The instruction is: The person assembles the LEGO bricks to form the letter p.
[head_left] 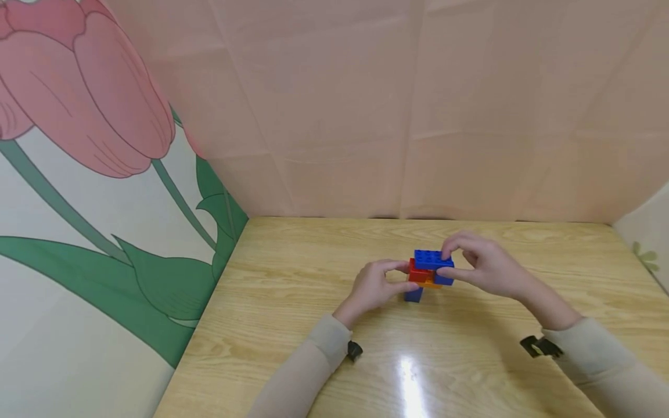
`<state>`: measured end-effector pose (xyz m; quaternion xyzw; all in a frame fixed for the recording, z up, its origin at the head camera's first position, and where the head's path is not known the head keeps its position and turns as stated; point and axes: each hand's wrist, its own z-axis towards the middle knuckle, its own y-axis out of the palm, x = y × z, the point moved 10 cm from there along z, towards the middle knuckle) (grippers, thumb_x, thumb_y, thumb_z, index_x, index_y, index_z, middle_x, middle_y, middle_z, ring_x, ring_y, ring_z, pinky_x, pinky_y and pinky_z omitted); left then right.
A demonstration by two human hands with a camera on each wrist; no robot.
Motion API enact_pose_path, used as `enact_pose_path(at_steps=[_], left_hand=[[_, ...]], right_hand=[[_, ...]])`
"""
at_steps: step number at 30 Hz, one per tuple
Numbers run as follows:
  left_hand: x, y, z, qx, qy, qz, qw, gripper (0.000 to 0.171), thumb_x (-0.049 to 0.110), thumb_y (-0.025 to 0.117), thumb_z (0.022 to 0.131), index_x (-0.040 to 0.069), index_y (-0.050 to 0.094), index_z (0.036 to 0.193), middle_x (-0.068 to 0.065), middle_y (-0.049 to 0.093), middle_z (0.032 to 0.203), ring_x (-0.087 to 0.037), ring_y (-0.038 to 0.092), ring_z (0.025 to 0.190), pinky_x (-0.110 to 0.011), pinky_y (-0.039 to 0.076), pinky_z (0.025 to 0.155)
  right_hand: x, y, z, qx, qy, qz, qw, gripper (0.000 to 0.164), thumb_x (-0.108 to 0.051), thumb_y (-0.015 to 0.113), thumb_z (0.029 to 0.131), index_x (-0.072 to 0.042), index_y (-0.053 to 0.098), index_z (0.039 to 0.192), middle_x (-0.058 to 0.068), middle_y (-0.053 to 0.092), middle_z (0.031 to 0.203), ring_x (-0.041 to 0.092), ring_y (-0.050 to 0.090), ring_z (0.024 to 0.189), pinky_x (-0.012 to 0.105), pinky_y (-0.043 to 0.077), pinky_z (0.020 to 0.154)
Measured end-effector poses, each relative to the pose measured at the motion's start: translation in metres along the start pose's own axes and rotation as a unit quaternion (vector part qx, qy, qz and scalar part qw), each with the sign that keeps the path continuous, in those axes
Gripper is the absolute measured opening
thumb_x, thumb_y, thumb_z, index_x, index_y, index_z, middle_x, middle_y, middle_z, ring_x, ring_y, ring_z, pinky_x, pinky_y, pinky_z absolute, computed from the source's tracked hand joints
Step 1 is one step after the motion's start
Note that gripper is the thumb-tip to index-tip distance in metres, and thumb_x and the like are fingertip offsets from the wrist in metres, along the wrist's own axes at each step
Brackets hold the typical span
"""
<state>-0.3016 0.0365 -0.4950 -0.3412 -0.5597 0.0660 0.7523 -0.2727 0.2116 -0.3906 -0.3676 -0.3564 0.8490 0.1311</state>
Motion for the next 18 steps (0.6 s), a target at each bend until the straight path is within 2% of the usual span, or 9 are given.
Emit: enact_pose_path(at_steps=[6, 12, 18], left_hand=[[0.0007, 0.0001, -0.0002, -0.002, 0.005, -0.001, 1.0, 0.049, 0.056, 0.076, 0.088, 0.029, 0.075, 0.128, 0.022, 0.07, 0.118, -0.003, 0.061, 0.12, -0.038, 0.05, 0.103], [0.0008, -0.0002, 0.0, -0.004, 0.003, -0.001, 1.0, 0.048, 0.055, 0.076, 0.088, 0.029, 0.075, 0.128, 0.022, 0.07, 0.118, -0.003, 0.061, 0.12, -0.037, 0.05, 0.103], [0.0013, -0.0006, -0.0002, -0.003, 0.002, 0.002, 1.0, 0.048, 0.056, 0.077, 0.088, 0.029, 0.075, 0.128, 0.021, 0.07, 0.118, -0.003, 0.061, 0.119, -0.037, 0.05, 0.103]], right_hand=[[-0.0003, 0.0056, 0.0005, -0.009, 0.005, -0.002, 1.0, 0.04, -0.01, 0.093, 0.078, -0.028, 0.065, 0.102, -0.01, 0.063, 0.107, 0.009, 0.042, 0.068, 0.024, 0.036, 0.055], [0.0036, 0.0093, -0.0006, -0.02, 0.037, -0.007, 0.999, 0.043, -0.016, 0.092, 0.08, -0.024, 0.063, 0.111, -0.009, 0.062, 0.104, 0.006, 0.036, 0.057, 0.024, 0.034, 0.051], [0.0029, 0.0074, 0.0017, -0.015, 0.048, -0.012, 0.999, 0.042, -0.017, 0.088, 0.086, -0.02, 0.067, 0.124, -0.004, 0.068, 0.113, 0.005, 0.034, 0.053, 0.025, 0.033, 0.048]])
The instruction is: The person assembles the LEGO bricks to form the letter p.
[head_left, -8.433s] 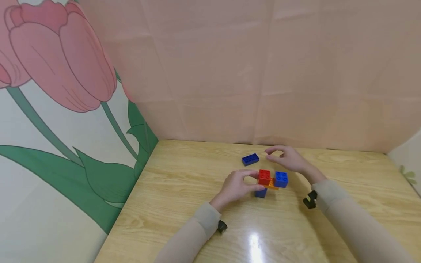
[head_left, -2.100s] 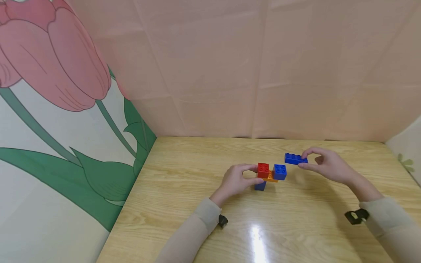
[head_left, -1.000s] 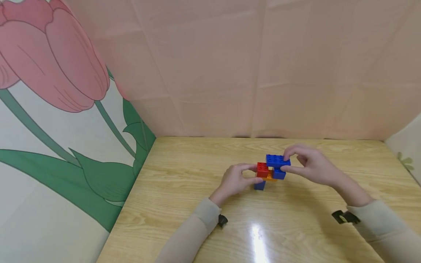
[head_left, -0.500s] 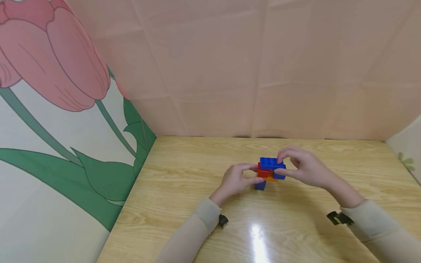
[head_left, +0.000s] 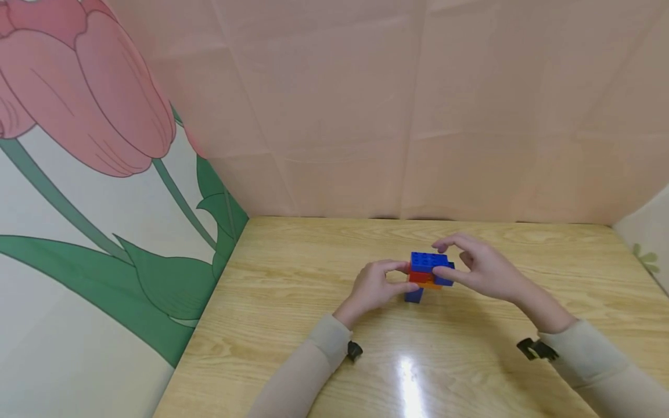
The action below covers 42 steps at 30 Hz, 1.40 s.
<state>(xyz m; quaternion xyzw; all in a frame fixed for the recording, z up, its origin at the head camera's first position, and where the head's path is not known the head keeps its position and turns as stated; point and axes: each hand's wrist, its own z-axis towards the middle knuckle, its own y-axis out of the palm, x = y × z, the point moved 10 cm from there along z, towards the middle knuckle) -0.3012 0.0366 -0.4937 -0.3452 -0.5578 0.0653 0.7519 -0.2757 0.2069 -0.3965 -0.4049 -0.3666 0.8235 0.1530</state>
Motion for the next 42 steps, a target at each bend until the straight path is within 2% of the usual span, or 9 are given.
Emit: enact_pose_path(at_steps=[6, 18, 26, 32, 39, 42], left_hand=[[0.001, 0.0, 0.0, 0.001, 0.008, 0.004, 1.0, 0.049, 0.056, 0.076, 0.089, 0.028, 0.075, 0.129, 0.02, 0.071, 0.118, -0.003, 0.062, 0.119, -0.035, 0.05, 0.102], [0.001, 0.002, 0.001, -0.002, 0.016, 0.004, 0.9999, 0.049, 0.056, 0.074, 0.089, 0.028, 0.074, 0.13, 0.02, 0.071, 0.118, -0.013, 0.065, 0.12, -0.036, 0.051, 0.1], [0.002, -0.001, 0.0, 0.003, 0.012, 0.009, 0.9999, 0.051, 0.056, 0.075, 0.089, 0.027, 0.074, 0.13, 0.019, 0.071, 0.12, -0.005, 0.063, 0.119, -0.036, 0.051, 0.102], [0.002, -0.001, 0.001, 0.003, 0.015, 0.016, 0.9998, 0.051, 0.057, 0.075, 0.088, 0.027, 0.074, 0.13, 0.019, 0.071, 0.12, -0.005, 0.063, 0.119, -0.034, 0.051, 0.101], [0.002, 0.0, 0.001, 0.004, 0.016, 0.013, 0.9998, 0.051, 0.056, 0.076, 0.088, 0.027, 0.075, 0.13, 0.019, 0.071, 0.118, -0.004, 0.063, 0.118, -0.036, 0.051, 0.101], [0.002, 0.0, 0.001, 0.004, 0.017, 0.013, 0.9998, 0.05, 0.056, 0.076, 0.088, 0.027, 0.075, 0.129, 0.02, 0.071, 0.118, -0.003, 0.063, 0.117, -0.035, 0.051, 0.101]], right_hand=[[-0.007, 0.001, 0.003, -0.002, -0.012, -0.008, 1.0, 0.03, -0.015, 0.081, 0.093, -0.018, 0.073, 0.122, -0.005, 0.068, 0.112, 0.006, 0.037, 0.056, 0.024, 0.036, 0.05], [-0.009, 0.003, 0.003, 0.006, -0.027, -0.028, 0.999, 0.026, -0.013, 0.082, 0.091, -0.018, 0.076, 0.116, -0.009, 0.067, 0.106, 0.007, 0.041, 0.061, 0.023, 0.037, 0.053], [-0.009, 0.005, 0.003, 0.007, -0.026, -0.035, 0.999, 0.025, -0.014, 0.082, 0.092, -0.016, 0.076, 0.116, -0.006, 0.069, 0.108, 0.014, 0.048, 0.065, 0.024, 0.04, 0.055], [-0.007, 0.005, 0.003, 0.009, -0.026, -0.041, 0.999, 0.024, -0.014, 0.083, 0.091, -0.017, 0.076, 0.114, -0.007, 0.069, 0.108, 0.007, 0.045, 0.066, 0.024, 0.039, 0.055], [-0.011, 0.005, 0.002, 0.008, -0.029, -0.058, 0.998, 0.024, -0.016, 0.083, 0.09, -0.016, 0.077, 0.113, -0.004, 0.069, 0.109, 0.006, 0.053, 0.072, 0.025, 0.045, 0.056], [-0.013, 0.004, 0.002, 0.006, -0.029, -0.067, 0.997, 0.024, -0.017, 0.083, 0.091, -0.017, 0.076, 0.113, -0.005, 0.069, 0.109, 0.006, 0.05, 0.07, 0.025, 0.044, 0.056]])
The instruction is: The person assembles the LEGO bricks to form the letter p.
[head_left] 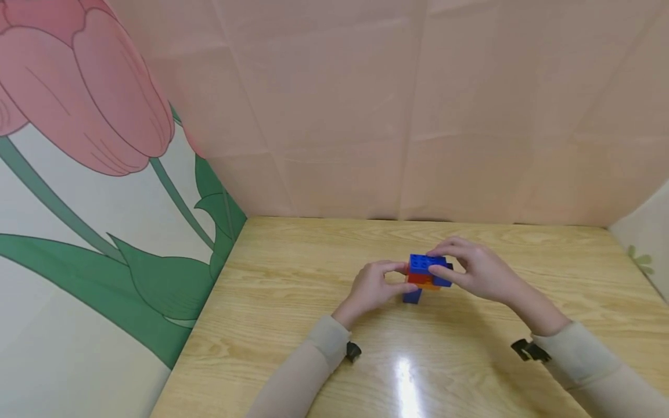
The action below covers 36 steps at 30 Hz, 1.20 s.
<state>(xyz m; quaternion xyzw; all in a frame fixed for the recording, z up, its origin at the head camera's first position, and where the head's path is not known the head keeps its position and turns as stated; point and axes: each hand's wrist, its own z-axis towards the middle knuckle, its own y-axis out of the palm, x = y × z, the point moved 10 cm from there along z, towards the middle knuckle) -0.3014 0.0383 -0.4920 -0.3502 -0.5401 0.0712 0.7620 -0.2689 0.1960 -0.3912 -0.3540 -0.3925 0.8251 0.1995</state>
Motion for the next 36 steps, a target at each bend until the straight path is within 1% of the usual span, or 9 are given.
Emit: enact_pose_path(at_steps=[3, 9, 12, 13, 16, 20, 24, 27, 36], left_hand=[[-0.001, 0.0, 0.0, 0.0, -0.004, -0.001, 1.0, 0.05, 0.057, 0.076, 0.088, 0.028, 0.075, 0.129, 0.02, 0.071, 0.118, -0.003, 0.062, 0.118, -0.035, 0.051, 0.101], [-0.004, 0.003, 0.001, 0.0, -0.013, -0.011, 0.9999, 0.049, 0.057, 0.077, 0.087, 0.031, 0.075, 0.128, 0.023, 0.07, 0.117, -0.003, 0.062, 0.12, -0.037, 0.05, 0.103], [-0.004, 0.003, 0.0, 0.002, -0.018, -0.013, 0.9997, 0.049, 0.058, 0.077, 0.086, 0.031, 0.075, 0.127, 0.023, 0.07, 0.117, -0.003, 0.062, 0.12, -0.037, 0.05, 0.102], [-0.004, 0.002, 0.0, 0.002, -0.02, -0.013, 0.9997, 0.049, 0.058, 0.077, 0.086, 0.031, 0.075, 0.127, 0.023, 0.07, 0.117, -0.003, 0.062, 0.12, -0.037, 0.05, 0.102], [-0.004, 0.001, -0.001, 0.004, -0.024, -0.015, 0.9996, 0.049, 0.058, 0.077, 0.086, 0.031, 0.075, 0.127, 0.023, 0.07, 0.117, -0.003, 0.061, 0.12, -0.036, 0.051, 0.101], [-0.004, 0.001, -0.001, 0.004, -0.026, -0.018, 0.9995, 0.049, 0.058, 0.078, 0.086, 0.032, 0.075, 0.127, 0.024, 0.07, 0.117, -0.002, 0.061, 0.12, -0.035, 0.051, 0.101], [-0.004, 0.001, -0.002, 0.002, -0.028, -0.025, 0.9993, 0.049, 0.057, 0.078, 0.086, 0.032, 0.075, 0.128, 0.024, 0.07, 0.116, -0.002, 0.061, 0.12, -0.035, 0.05, 0.101], [-0.005, 0.002, -0.002, 0.0, -0.028, -0.028, 0.9992, 0.049, 0.056, 0.078, 0.087, 0.031, 0.074, 0.129, 0.024, 0.07, 0.117, -0.002, 0.06, 0.121, -0.037, 0.05, 0.103], [-0.004, 0.006, -0.006, -0.009, -0.032, 0.002, 0.9994, 0.059, 0.062, 0.072, 0.09, 0.032, 0.066, 0.14, 0.019, 0.066, 0.129, -0.01, 0.058, 0.129, -0.048, 0.047, 0.107]], right_hand=[[0.002, 0.0, 0.0, -0.005, 0.007, -0.004, 1.0, 0.026, -0.02, 0.083, 0.091, -0.017, 0.074, 0.116, -0.005, 0.069, 0.111, 0.008, 0.051, 0.072, 0.027, 0.044, 0.059], [0.02, -0.003, -0.014, -0.011, 0.067, 0.025, 0.997, 0.038, -0.025, 0.081, 0.093, -0.016, 0.07, 0.128, -0.001, 0.071, 0.12, 0.024, 0.065, 0.109, 0.049, 0.056, 0.078], [0.028, -0.007, -0.023, -0.007, 0.088, 0.024, 0.996, 0.04, -0.027, 0.082, 0.093, -0.017, 0.069, 0.129, -0.001, 0.071, 0.12, 0.025, 0.064, 0.113, 0.05, 0.057, 0.081], [0.03, -0.008, -0.026, -0.005, 0.092, 0.023, 0.996, 0.04, -0.027, 0.082, 0.093, -0.016, 0.068, 0.128, 0.0, 0.071, 0.12, 0.023, 0.064, 0.112, 0.047, 0.057, 0.08], [0.035, -0.008, -0.032, -0.006, 0.097, 0.036, 0.995, 0.038, -0.025, 0.083, 0.092, -0.016, 0.067, 0.125, 0.0, 0.07, 0.118, 0.012, 0.061, 0.077, 0.032, 0.053, 0.065], [0.04, -0.001, -0.04, -0.012, 0.107, 0.074, 0.991, 0.037, -0.022, 0.083, 0.092, -0.019, 0.065, 0.124, -0.005, 0.068, 0.096, 0.004, 0.03, 0.046, 0.027, 0.034, 0.045], [0.04, 0.01, -0.043, -0.008, 0.105, 0.103, 0.989, 0.037, -0.016, 0.082, 0.092, -0.019, 0.063, 0.124, -0.001, 0.069, 0.096, 0.001, 0.031, 0.046, 0.025, 0.034, 0.044], [0.04, 0.014, -0.043, 0.011, 0.094, 0.116, 0.989, 0.038, -0.01, 0.082, 0.091, -0.018, 0.062, 0.122, 0.003, 0.07, 0.11, 0.0, 0.033, 0.048, 0.024, 0.035, 0.044], [0.045, 0.013, -0.044, 0.049, 0.102, 0.106, 0.988, 0.034, -0.009, 0.08, 0.092, -0.015, 0.064, 0.122, 0.006, 0.072, 0.108, 0.006, 0.043, 0.052, 0.024, 0.037, 0.045]])
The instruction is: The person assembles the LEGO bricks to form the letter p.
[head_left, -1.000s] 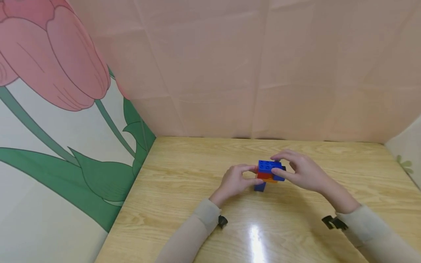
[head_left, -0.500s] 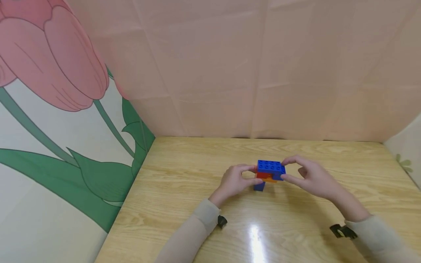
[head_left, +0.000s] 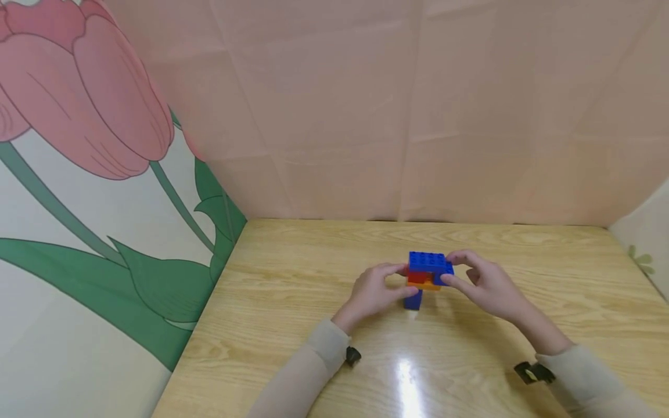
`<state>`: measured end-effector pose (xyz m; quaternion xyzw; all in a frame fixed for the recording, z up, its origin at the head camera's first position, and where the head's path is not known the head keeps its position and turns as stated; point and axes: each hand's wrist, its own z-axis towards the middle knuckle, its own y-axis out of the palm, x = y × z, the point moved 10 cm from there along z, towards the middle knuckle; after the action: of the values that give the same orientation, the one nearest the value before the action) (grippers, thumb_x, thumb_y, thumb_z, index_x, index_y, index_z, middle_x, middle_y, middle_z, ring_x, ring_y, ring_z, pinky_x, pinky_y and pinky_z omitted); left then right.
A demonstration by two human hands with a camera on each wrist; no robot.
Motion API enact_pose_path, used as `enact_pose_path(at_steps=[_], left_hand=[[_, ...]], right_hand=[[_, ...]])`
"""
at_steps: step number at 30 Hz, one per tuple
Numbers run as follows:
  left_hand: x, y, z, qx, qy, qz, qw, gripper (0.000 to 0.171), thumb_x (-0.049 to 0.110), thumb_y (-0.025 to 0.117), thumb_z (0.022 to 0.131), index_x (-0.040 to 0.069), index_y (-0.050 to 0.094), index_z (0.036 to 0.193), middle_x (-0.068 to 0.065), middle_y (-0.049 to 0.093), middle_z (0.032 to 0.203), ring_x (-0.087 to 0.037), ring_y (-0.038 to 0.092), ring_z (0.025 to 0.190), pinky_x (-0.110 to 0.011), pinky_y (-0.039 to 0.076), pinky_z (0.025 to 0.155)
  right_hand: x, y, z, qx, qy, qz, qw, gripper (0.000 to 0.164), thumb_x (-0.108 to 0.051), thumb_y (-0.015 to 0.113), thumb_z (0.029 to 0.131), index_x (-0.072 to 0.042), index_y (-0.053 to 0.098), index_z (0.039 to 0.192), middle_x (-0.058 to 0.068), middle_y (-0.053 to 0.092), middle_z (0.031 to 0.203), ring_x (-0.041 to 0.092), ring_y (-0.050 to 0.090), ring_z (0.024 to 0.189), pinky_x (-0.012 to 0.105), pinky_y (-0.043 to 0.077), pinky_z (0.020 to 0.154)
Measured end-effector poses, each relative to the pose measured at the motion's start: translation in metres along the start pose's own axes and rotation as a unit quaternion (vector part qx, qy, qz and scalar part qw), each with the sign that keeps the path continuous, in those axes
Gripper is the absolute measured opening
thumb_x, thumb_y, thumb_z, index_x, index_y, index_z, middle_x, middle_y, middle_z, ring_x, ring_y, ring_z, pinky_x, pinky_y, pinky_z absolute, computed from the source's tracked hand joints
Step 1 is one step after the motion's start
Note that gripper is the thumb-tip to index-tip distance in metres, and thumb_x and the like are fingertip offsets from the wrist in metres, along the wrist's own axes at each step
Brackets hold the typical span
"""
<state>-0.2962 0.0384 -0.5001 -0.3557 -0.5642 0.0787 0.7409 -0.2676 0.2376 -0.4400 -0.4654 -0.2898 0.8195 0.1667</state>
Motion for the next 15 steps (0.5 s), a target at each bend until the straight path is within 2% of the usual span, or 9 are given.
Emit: enact_pose_path(at_steps=[4, 7, 10, 15], left_hand=[[-0.003, 0.003, -0.003, -0.009, -0.013, -0.008, 0.9998, 0.069, 0.062, 0.075, 0.088, 0.037, 0.055, 0.15, 0.019, 0.069, 0.123, -0.016, 0.06, 0.128, -0.053, 0.045, 0.107], [-0.005, 0.006, -0.006, -0.018, -0.027, -0.016, 0.9994, 0.076, 0.062, 0.076, 0.087, 0.04, 0.047, 0.154, 0.02, 0.069, 0.119, -0.019, 0.061, 0.127, -0.059, 0.042, 0.108], [-0.006, 0.009, -0.008, -0.032, -0.029, -0.018, 0.9989, 0.077, 0.061, 0.076, 0.087, 0.042, 0.044, 0.155, 0.022, 0.069, 0.117, -0.017, 0.06, 0.127, -0.062, 0.039, 0.11], [-0.005, 0.012, -0.01, -0.049, -0.012, -0.019, 0.9985, 0.07, 0.057, 0.073, 0.092, 0.038, 0.048, 0.153, 0.02, 0.07, 0.113, -0.013, 0.063, 0.121, -0.057, 0.042, 0.109]], right_hand=[[0.002, -0.003, 0.002, 0.009, 0.018, -0.013, 1.0, 0.029, -0.013, 0.077, 0.096, -0.012, 0.065, 0.122, 0.009, 0.073, 0.113, 0.009, 0.059, 0.079, 0.025, 0.044, 0.055], [0.004, -0.003, 0.002, 0.007, 0.033, -0.013, 0.999, 0.028, -0.016, 0.077, 0.097, -0.013, 0.066, 0.122, 0.007, 0.073, 0.114, 0.007, 0.062, 0.096, 0.025, 0.049, 0.062], [0.007, -0.001, 0.002, 0.001, 0.052, -0.006, 0.999, 0.028, -0.018, 0.076, 0.098, -0.013, 0.065, 0.123, 0.007, 0.073, 0.116, 0.003, 0.061, 0.104, 0.024, 0.053, 0.071], [0.014, 0.004, 0.0, -0.011, 0.078, 0.005, 0.997, 0.029, -0.022, 0.074, 0.1, -0.013, 0.064, 0.125, 0.007, 0.072, 0.118, 0.002, 0.06, 0.107, 0.024, 0.054, 0.078]])
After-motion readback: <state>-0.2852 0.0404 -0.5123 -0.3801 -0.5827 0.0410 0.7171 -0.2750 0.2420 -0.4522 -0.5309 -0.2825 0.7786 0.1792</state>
